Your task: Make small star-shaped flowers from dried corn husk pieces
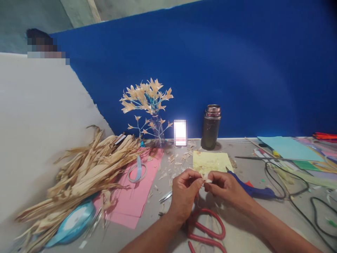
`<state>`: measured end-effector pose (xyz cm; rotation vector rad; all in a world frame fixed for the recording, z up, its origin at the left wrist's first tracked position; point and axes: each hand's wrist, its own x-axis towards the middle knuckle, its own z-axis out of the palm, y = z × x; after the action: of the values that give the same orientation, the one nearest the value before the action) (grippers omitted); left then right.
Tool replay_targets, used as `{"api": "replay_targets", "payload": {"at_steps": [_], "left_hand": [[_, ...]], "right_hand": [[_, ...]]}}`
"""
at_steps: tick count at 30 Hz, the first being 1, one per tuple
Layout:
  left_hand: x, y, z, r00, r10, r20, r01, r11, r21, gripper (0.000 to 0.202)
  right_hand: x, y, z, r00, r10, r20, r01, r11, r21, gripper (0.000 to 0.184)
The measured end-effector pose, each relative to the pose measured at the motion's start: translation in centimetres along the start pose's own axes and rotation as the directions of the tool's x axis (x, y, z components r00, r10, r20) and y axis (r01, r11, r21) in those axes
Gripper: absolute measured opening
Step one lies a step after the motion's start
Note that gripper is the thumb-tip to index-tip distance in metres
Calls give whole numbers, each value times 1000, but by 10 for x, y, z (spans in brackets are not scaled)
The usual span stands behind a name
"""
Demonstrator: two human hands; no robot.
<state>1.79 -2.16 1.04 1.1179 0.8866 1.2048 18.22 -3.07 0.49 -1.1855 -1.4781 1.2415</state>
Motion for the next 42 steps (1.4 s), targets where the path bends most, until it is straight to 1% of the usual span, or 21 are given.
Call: {"api": "replay_targets", "payload": {"at_steps": [5, 8, 11, 16, 20, 26, 32, 37, 42], "left_hand": [[0, 0, 0, 999, 7, 40, -6, 1000, -12, 18], [1, -2, -1, 999, 5, 54, -3, 999, -35, 21], [2, -3, -2, 998, 12, 65, -11, 1000, -18, 20], [3, -4, -2, 999, -18, 42, 19, 999, -29, 22], [2, -2, -1, 998, 1, 59, -2, 1000, 9, 18], [1, -4, -3, 996, 66, 66, -70, 996, 55, 11], [1, -6, -6, 993, 103, 64, -108, 990, 85, 10], [1, -4, -5, 993, 107, 57, -112, 988, 106, 9], [0, -1, -3, 994, 106, 36, -109, 988, 111, 6]], "right_hand": [[-1, -3, 1, 1000, -2, 2, 2, 1000, -7, 16], [0, 0, 1, 1000, 7, 5, -7, 1000, -9, 18], [1, 1, 1, 1000, 10, 7, -10, 1000, -14, 22], [0, 0, 1, 1000, -13, 14, 13, 1000, 13, 27], [0, 1, 1, 999, -48, 4, 48, 999, 21, 24], [2, 0, 0, 995, -95, -36, 93, 995, -43, 21], [1, -3, 0, 990, -127, -62, 121, 987, -102, 20], [0, -1, 0, 987, -141, -71, 131, 982, -134, 22], [-1, 1, 0, 976, -187, -109, 161, 963, -215, 22]]}}
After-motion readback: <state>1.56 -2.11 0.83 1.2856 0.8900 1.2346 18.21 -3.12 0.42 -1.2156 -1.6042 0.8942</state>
